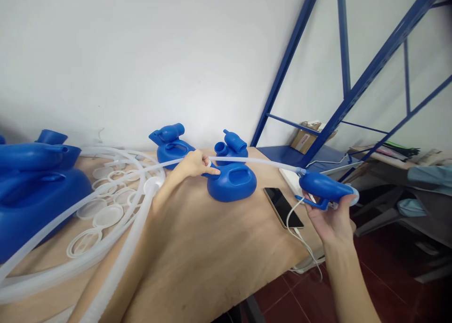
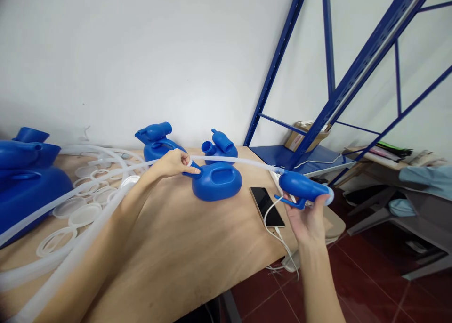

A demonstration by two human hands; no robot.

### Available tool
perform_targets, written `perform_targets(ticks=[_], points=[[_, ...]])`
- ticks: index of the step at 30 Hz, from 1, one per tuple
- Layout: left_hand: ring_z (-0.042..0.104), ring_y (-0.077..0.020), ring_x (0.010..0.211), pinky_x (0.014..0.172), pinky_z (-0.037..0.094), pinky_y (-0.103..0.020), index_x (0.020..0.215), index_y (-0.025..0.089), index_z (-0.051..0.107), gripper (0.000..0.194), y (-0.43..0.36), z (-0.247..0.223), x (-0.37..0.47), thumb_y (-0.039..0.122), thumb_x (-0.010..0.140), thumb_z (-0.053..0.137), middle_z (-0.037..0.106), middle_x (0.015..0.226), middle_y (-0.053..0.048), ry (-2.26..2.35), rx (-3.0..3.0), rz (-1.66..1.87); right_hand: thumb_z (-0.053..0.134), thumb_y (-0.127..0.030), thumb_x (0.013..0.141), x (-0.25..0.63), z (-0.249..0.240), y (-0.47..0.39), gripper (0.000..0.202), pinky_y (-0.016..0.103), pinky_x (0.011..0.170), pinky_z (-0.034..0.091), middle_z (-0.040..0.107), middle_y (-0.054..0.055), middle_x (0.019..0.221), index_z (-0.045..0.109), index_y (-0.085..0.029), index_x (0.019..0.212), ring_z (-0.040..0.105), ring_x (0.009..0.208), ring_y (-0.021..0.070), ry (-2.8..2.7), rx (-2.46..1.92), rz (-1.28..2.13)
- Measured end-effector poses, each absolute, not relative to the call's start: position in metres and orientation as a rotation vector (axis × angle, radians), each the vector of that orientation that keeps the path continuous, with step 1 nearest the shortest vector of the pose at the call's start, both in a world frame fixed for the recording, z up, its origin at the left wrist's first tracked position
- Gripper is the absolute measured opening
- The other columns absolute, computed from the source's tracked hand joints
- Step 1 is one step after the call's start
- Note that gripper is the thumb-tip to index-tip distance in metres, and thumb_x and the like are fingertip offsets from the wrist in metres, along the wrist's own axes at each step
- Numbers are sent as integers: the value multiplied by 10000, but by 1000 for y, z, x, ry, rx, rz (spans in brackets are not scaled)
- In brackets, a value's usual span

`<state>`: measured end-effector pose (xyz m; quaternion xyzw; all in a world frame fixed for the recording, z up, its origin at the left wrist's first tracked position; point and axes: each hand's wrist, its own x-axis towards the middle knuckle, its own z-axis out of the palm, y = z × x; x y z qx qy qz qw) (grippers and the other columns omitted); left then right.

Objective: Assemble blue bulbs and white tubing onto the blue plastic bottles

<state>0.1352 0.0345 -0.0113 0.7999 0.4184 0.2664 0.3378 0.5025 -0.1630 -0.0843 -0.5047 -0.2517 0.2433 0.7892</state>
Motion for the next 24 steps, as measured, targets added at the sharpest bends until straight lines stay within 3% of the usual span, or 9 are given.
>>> perform_targets(ticks=[4, 7, 9, 12, 18, 21, 24], points=[[523, -143, 576, 563, 369, -292, 538, 191, 623, 424, 33, -9, 130, 536, 710, 801, 621, 569, -9, 1047, 2032, 623, 766, -829, 690, 518, -105, -158, 575, 400, 832, 692, 732, 34, 1021, 686, -287, 864, 723, 978, 224, -522, -1048, 540], [579, -159, 617, 579, 413, -282, 614, 184, 646, 374, 34, -9, 130, 500, 651, 845, 658, 617, -18, 1087, 1988, 641, 825, -719, 725, 513, -109, -156, 492, 386, 715, 691, 716, 40, 959, 678, -272, 867, 717, 940, 232, -541, -948, 585], [610, -171, 653, 585, 427, -280, 721, 186, 661, 397, 35, -9, 130, 481, 587, 890, 679, 690, -17, 1141, 1973, 691, 844, -654, 754, 497, -105, -154, 461, 362, 738, 681, 715, 33, 1002, 686, -259, 930, 714, 958, 210, -422, -806, 574], [623, -183, 709, 600, 426, -286, 850, 190, 687, 484, 35, -9, 131, 489, 545, 916, 680, 799, -15, 1197, 1993, 758, 816, -716, 745, 470, -97, -151, 555, 350, 768, 671, 709, 24, 1039, 697, -247, 1017, 713, 964, 188, -286, -665, 637], [642, -217, 782, 646, 446, -304, 754, 191, 711, 420, 31, -6, 131, 504, 559, 913, 701, 805, -32, 1191, 2046, 774, 728, -812, 751, 456, -96, -145, 607, 323, 754, 658, 572, -58, 739, 620, -222, 844, 658, 759, 131, -378, -711, 638], [662, -214, 770, 646, 454, -302, 735, 188, 718, 394, 30, -6, 131, 491, 576, 913, 726, 783, -34, 1174, 2048, 791, 819, -709, 746, 460, -91, -144, 550, 273, 748, 647, 523, -83, 693, 575, -220, 808, 613, 705, 99, -425, -617, 667], [685, -216, 760, 640, 465, -302, 766, 181, 755, 388, 31, -7, 131, 496, 598, 906, 752, 774, -42, 1153, 2045, 804, 934, -599, 661, 455, -82, -133, 541, 220, 758, 637, 528, -92, 686, 562, -222, 775, 627, 719, 83, -482, -524, 732]])
